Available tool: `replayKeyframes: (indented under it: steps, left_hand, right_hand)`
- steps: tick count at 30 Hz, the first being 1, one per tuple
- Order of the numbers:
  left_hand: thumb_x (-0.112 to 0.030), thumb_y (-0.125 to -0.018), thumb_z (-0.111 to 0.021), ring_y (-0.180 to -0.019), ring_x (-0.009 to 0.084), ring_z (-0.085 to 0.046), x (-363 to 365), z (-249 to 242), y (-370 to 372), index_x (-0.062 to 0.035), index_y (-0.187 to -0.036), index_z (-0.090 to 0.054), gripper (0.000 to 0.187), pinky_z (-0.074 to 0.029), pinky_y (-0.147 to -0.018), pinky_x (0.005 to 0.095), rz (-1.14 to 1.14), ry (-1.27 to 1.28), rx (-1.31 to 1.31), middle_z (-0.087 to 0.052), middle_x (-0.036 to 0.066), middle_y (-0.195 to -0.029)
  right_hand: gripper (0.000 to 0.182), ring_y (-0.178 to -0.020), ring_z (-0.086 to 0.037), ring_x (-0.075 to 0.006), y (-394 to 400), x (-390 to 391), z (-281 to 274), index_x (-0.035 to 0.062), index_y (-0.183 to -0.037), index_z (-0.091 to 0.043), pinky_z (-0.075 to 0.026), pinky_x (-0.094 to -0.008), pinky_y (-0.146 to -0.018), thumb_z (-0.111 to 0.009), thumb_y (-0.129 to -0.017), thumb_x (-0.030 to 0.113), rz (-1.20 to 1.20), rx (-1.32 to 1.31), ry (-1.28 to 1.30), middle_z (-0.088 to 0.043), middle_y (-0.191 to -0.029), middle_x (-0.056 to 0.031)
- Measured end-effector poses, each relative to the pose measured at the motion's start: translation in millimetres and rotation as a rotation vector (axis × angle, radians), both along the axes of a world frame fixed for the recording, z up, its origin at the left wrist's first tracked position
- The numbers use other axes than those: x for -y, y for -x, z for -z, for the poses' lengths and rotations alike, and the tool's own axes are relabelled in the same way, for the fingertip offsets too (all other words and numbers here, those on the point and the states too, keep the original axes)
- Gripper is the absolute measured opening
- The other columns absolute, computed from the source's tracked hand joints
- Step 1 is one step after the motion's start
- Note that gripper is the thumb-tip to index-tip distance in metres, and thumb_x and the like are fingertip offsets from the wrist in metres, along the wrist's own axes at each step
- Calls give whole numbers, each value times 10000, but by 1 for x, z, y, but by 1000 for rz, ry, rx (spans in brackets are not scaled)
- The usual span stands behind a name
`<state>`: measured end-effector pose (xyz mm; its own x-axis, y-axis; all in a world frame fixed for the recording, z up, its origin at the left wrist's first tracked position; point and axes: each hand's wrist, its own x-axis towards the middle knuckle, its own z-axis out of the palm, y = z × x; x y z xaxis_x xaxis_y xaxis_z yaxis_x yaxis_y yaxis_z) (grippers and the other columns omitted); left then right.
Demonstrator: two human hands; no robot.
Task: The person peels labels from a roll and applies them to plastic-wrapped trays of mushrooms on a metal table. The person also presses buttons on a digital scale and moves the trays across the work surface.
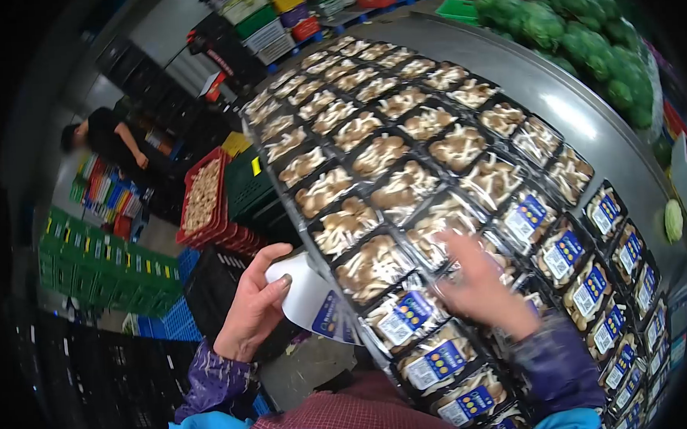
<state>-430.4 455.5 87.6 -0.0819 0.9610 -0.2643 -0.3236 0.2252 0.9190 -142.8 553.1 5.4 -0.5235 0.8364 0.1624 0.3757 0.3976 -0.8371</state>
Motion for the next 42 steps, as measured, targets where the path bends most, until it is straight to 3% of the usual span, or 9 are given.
replayKeyframes:
  steps: [4, 7, 13, 19, 26, 34, 37, 40, 42]
  left_hand:
    - [-84, -877, -551, -1035, 224, -565, 14, -5, 54, -54, -1259, -387, 417, -472, -892, 352, -15, -160, 408, -561, 132, -1117]
    - [-116, -913, -497, -1071, 209, -533, 25, -5, 91, -65, -1310, -340, 431, -451, -916, 348, -245, -182, 355, -527, 127, -1153]
    - [33, -856, -489, -981, 106, -530, 41, 45, 145, -2, -1169, -507, 316, -432, -853, 234, -104, -157, -52, -544, 39, -1100]
    - [-150, -908, -509, -1005, 161, -556, 15, -51, 310, -3, -1230, -475, 356, -487, -850, 325, -417, -450, -180, -551, 105, -1151]
    - [-83, -900, -477, -1085, 208, -511, 131, -135, 542, 31, -1245, -455, 364, -424, -946, 330, -659, -584, -685, -524, 147, -1193]
    - [-19, -913, -413, -1139, 237, -444, 157, -122, 590, 80, -1275, -372, 378, -386, -997, 339, -724, -519, -426, -453, 176, -1236]
    - [2, -935, -366, -1156, 229, -404, 145, -118, 580, 107, -1291, -306, 376, -389, -993, 354, -733, -558, -204, -401, 181, -1257]
    - [32, -908, -435, -846, 164, -438, 118, -112, 543, 123, -1091, -377, 213, -398, -789, 284, -89, -587, 538, -435, 107, -924]
    - [57, -897, -429, -775, 147, -353, 104, -113, 536, 106, -1072, -361, 194, -353, -729, 304, -211, -597, 482, -351, 66, -863]
  right_hand:
    - [379, -867, -554, -199, 136, 49, -14, 15, -1071, -538, -448, -304, -752, -667, -766, 201, -439, -304, 207, -581, -993, -125]
    - [198, -669, -514, -75, 192, 72, -18, 3, -902, -581, -421, -239, -596, -615, -834, 186, -245, -411, 448, -597, -734, -49]
    - [331, -781, -548, -90, 266, 88, -18, 13, -1022, -536, -446, -254, -713, -675, -787, 200, -281, -315, 517, -607, -853, -60]
    - [363, -830, -583, -86, 280, 69, 55, 1, -1047, -607, -477, -251, -769, -738, -716, 77, -642, -16, 948, -660, -915, -25]
    - [200, -715, -610, -290, 331, 33, 113, 17, -858, -614, -468, -364, -640, -642, -782, 200, -610, 325, 113, -610, -764, -175]
    - [242, -567, -581, -146, 499, -54, -132, -14, -789, -610, -485, -317, -525, -579, -805, 225, -399, -552, -178, -590, -637, -114]
    - [207, -601, -575, -150, 509, -64, -175, 9, -835, -604, -481, -313, -552, -585, -801, 213, -509, -538, -215, -589, -671, -103]
    - [188, -636, -569, -155, 509, -66, -188, 32, -881, -599, -476, -309, -578, -590, -797, 200, -609, -407, -215, -588, -705, -92]
    - [185, -660, -565, -158, 504, -66, -186, 48, -911, -595, -473, -306, -596, -593, -795, 192, -676, -280, -214, -587, -727, -84]
